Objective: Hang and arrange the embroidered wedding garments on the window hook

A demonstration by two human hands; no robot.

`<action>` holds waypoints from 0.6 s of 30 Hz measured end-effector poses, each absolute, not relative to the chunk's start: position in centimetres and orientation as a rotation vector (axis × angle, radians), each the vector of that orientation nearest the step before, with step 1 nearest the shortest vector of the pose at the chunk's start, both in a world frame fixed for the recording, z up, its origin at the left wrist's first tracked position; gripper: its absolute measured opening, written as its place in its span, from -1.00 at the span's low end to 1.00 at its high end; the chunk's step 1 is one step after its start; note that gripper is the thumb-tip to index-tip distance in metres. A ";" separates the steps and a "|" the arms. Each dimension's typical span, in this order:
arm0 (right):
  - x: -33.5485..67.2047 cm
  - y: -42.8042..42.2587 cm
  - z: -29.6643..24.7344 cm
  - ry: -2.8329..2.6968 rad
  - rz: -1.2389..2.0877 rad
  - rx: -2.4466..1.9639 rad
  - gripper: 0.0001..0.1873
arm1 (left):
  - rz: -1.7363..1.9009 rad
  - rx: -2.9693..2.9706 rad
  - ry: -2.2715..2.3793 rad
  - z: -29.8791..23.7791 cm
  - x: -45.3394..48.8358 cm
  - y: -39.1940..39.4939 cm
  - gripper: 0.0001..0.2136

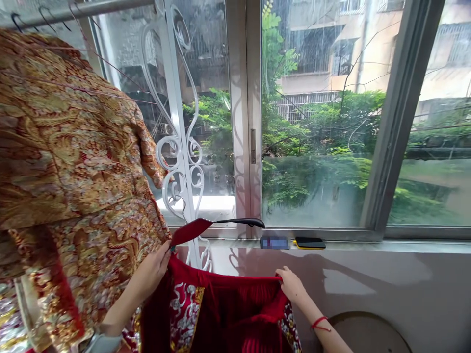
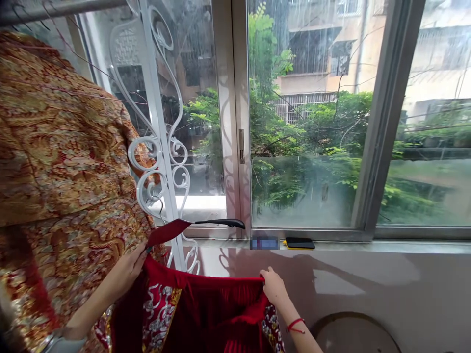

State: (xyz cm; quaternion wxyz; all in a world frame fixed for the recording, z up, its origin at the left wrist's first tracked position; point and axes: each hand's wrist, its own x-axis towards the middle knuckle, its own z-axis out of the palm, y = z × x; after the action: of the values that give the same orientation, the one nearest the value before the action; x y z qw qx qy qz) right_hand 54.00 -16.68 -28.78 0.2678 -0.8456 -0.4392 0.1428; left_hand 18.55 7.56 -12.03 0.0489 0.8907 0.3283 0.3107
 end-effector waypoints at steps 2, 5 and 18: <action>54.2 -16.7 -28.8 -1.101 0.482 -2.240 -0.38 | 0.941 2.724 0.979 -11.8 18.3 7.5 -0.51; 54.8 -16.9 -28.1 -1.019 0.762 -2.094 -0.45 | 0.910 2.744 0.956 -11.4 17.8 7.5 -0.53; 57.7 -11.7 -15.1 -0.709 0.921 -1.588 -0.53 | 0.940 2.847 0.878 -10.1 16.6 7.1 -0.55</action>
State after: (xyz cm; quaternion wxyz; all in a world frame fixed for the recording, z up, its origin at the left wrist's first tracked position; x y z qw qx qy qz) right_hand 57.73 -11.70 -15.14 0.5538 -0.6719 -0.3001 0.3895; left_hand 16.61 7.12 -10.07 0.0089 0.9112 0.2811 0.3010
